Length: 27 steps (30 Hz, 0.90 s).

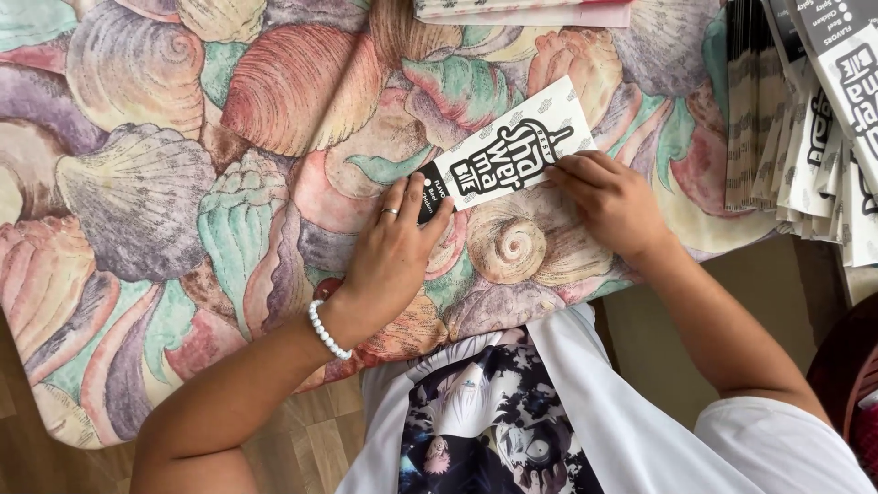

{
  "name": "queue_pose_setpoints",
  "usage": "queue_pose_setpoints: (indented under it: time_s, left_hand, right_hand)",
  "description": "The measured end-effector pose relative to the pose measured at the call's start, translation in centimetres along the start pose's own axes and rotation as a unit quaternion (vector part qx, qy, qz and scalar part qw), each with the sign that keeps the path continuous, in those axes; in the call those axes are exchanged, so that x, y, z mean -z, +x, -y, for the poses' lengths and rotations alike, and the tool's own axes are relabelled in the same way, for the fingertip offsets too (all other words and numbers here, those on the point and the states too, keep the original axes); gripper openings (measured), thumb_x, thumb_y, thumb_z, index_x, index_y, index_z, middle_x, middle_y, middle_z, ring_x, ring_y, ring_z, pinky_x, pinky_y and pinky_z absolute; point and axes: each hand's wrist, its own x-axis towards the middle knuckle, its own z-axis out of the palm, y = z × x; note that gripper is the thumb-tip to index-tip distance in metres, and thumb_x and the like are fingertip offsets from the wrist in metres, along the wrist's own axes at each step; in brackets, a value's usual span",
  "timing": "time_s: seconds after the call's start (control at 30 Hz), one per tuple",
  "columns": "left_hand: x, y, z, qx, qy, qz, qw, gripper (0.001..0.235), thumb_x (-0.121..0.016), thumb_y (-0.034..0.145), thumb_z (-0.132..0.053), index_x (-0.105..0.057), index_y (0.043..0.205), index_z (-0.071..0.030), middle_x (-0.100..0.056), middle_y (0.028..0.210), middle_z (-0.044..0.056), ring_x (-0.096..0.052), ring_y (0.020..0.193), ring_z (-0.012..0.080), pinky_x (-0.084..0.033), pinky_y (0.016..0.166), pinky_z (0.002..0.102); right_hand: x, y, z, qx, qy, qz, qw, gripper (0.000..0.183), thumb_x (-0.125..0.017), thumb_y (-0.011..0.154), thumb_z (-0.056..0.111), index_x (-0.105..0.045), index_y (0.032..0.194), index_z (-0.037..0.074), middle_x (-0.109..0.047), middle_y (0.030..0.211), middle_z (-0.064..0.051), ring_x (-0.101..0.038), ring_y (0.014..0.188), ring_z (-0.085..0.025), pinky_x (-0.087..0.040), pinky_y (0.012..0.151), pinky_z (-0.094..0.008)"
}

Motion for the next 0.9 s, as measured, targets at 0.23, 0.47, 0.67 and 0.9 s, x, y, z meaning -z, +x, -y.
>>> queue_pose_setpoints:
  time_s: [0.23,0.47,0.67,0.9]
  left_hand:
    - [0.1,-0.2,1.4,-0.01,-0.01,-0.035,0.999,0.048,-0.064,0.088,-0.003,-0.062,0.136,-0.008,-0.049,0.139,0.028,-0.051,0.128,0.0419,-0.054,0.097,0.05]
    - [0.1,0.8,1.6,-0.021,0.014,-0.041,0.999,0.037,-0.063,0.088,-0.006,-0.065,0.125,-0.011,-0.053,0.129,0.026,-0.061,0.11,0.0394,-0.061,0.079,0.045]
    - [-0.1,0.8,1.7,-0.008,0.014,-0.066,0.998,0.027,-0.065,0.088,-0.011,-0.069,0.115,-0.012,-0.055,0.125,0.023,-0.063,0.104,0.0369,-0.063,0.074,0.043]
    - [0.5,0.4,1.8,-0.032,0.039,-0.089,0.995,0.034,-0.066,0.085,-0.01,-0.066,0.119,-0.012,-0.057,0.118,0.019,-0.066,0.093,0.0338,-0.062,0.072,0.041]
  right_hand:
    - [1.7,-0.8,-1.4,-0.019,-0.008,0.029,0.999,0.014,-0.069,0.092,-0.001,-0.079,0.101,0.001,-0.073,0.097,-0.011,-0.073,0.095,-0.026,-0.06,0.084,-0.033]
    - [0.4,6.7,3.9,-0.021,0.06,0.052,0.997,0.029,-0.062,0.092,-0.001,-0.077,0.116,-0.001,-0.074,0.085,-0.017,-0.072,0.083,-0.024,-0.061,0.081,-0.031]
    - [0.9,12.0,7.5,0.01,0.075,0.198,0.977,0.034,-0.058,0.094,0.001,-0.069,0.125,-0.004,-0.076,0.077,-0.013,-0.075,0.071,-0.023,-0.061,0.067,-0.032]
    - [-1.5,5.9,-4.4,-0.205,0.028,0.183,0.961,0.025,-0.067,0.092,0.013,-0.079,0.114,0.017,-0.075,0.074,-0.012,-0.073,0.062,-0.032,-0.06,0.061,-0.041]
